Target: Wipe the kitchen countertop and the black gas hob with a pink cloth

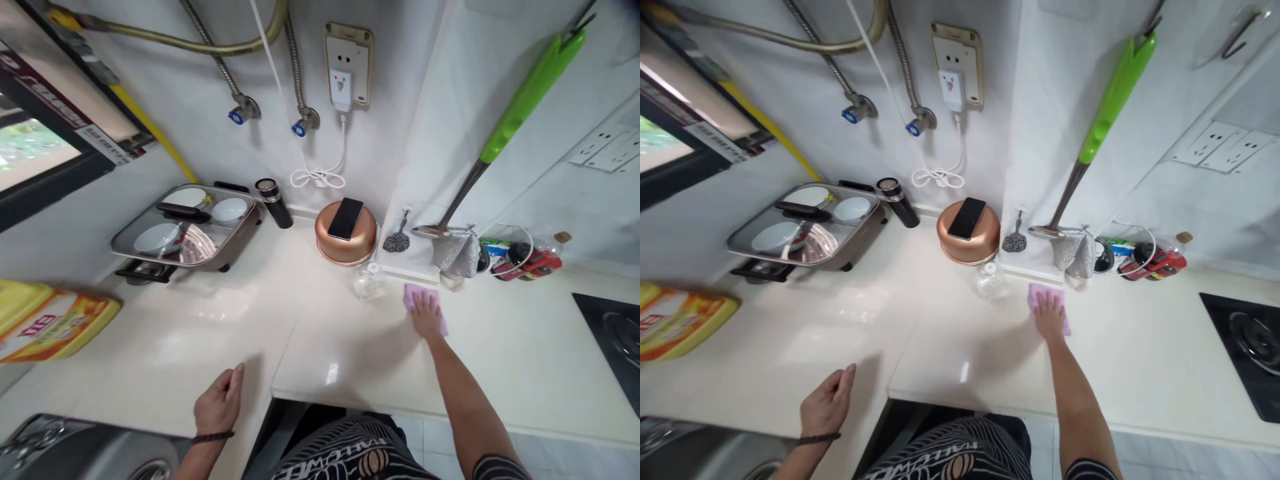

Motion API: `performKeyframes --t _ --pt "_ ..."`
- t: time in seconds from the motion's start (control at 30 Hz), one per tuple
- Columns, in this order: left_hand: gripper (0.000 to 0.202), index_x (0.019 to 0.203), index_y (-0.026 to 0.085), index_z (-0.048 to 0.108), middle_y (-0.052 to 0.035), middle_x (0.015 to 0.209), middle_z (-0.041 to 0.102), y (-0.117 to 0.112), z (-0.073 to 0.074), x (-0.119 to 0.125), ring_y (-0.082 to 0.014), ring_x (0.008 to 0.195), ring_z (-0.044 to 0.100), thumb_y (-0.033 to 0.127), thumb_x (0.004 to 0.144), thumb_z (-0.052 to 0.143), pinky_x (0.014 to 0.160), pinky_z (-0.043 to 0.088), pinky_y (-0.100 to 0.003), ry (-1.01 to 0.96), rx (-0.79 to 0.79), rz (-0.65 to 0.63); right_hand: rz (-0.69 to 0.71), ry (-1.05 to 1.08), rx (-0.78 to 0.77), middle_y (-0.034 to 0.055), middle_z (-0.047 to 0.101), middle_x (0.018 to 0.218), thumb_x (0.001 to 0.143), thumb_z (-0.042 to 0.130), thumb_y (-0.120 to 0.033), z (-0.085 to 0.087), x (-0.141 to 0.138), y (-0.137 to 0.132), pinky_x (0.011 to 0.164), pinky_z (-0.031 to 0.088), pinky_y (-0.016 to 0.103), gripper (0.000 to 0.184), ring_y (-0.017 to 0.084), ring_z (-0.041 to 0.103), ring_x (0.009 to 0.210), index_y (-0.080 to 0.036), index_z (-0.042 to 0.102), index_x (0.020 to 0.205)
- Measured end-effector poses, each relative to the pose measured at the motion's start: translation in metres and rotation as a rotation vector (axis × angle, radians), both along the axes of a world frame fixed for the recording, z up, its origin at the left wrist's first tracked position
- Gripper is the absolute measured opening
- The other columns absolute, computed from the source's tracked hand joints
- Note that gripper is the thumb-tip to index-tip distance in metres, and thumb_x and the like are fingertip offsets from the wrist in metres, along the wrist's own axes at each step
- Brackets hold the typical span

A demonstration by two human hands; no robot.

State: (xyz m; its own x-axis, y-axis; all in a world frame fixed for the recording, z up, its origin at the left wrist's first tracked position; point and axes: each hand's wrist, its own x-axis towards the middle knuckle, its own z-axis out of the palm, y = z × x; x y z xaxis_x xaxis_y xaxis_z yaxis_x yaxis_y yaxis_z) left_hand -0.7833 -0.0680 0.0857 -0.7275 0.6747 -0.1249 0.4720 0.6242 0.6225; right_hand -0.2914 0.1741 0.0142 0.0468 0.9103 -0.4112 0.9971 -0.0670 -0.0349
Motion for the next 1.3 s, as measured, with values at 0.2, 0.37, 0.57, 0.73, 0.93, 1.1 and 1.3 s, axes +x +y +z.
performKeyframes --t 0.2,0.37,0.57,0.73,0.93,1.1,1.3 --pt "0.045 0.053 0.024 0.045 0.0030 0.048 0.040 -0.041 -0.005 0.042 -0.0141 0.052 0.042 0.055 0.086 0.047 0.057 0.029 -0.026 0.065 -0.024 0.060 -0.441 0.035 0.095 0.0072 0.007 0.183 0.108 0.014 -0.048 -0.005 0.180 -0.020 0.128 0.020 0.069 0.066 0.034 0.009 0.168 -0.036 0.010 0.173" --pt "0.049 0.051 0.024 0.043 0.0024 0.048 0.041 -0.060 -0.015 0.094 -0.0147 0.054 0.043 0.059 0.087 0.044 0.057 0.030 -0.026 0.042 -0.026 0.109 -0.464 0.031 0.111 0.0134 0.007 0.182 0.110 0.012 -0.045 -0.001 0.153 -0.044 0.128 0.015 0.070 0.066 0.043 0.007 0.166 -0.026 0.013 0.173" --pt "0.048 0.053 0.025 0.038 0.0034 0.050 0.037 -0.024 -0.013 0.189 -0.0134 0.053 0.040 0.060 0.086 0.041 0.058 0.031 -0.026 -0.022 0.106 -0.102 0.304 0.231 -0.025 -0.0033 0.005 0.183 0.110 0.033 -0.042 0.003 0.001 -0.109 0.134 0.003 0.060 0.061 0.033 -0.003 0.168 -0.041 0.025 0.170" --pt "0.049 0.055 0.025 0.033 0.0051 0.050 0.032 -0.012 -0.012 0.246 -0.0120 0.052 0.035 0.060 0.088 0.040 0.058 0.028 -0.026 -0.030 0.122 -0.253 0.493 0.292 -0.062 -0.0093 0.006 0.182 0.110 0.031 -0.046 0.005 0.039 -0.144 0.135 0.000 0.053 0.060 0.023 -0.001 0.169 -0.046 0.023 0.169" --pt "0.049 0.055 0.025 0.032 0.0048 0.051 0.033 -0.029 -0.015 0.263 -0.0121 0.053 0.034 0.060 0.088 0.038 0.058 0.027 -0.025 -0.024 0.039 -0.264 0.022 -0.019 0.075 -0.0036 0.009 0.183 0.109 0.017 -0.047 -0.012 0.220 -0.144 0.133 0.009 0.058 0.062 0.029 0.004 0.168 -0.042 0.023 0.170" --pt "0.049 0.055 0.025 0.031 0.0050 0.051 0.034 -0.034 -0.006 0.257 -0.0119 0.054 0.034 0.060 0.088 0.039 0.059 0.027 -0.026 -0.022 0.046 -0.267 -0.328 0.030 0.164 0.0048 0.019 0.182 0.104 0.014 -0.054 -0.032 0.340 -0.167 0.126 0.021 0.067 0.069 0.036 0.014 0.167 -0.041 0.020 0.171" --pt "0.050 0.056 0.026 0.031 0.0044 0.052 0.035 -0.057 -0.016 0.228 -0.0127 0.054 0.038 0.060 0.092 0.036 0.058 0.031 -0.026 0.006 0.056 -0.204 -0.240 -0.058 0.183 0.0097 0.026 0.179 0.104 0.016 -0.046 -0.030 0.264 -0.189 0.127 0.021 0.069 0.071 0.043 0.019 0.164 -0.026 0.036 0.169"
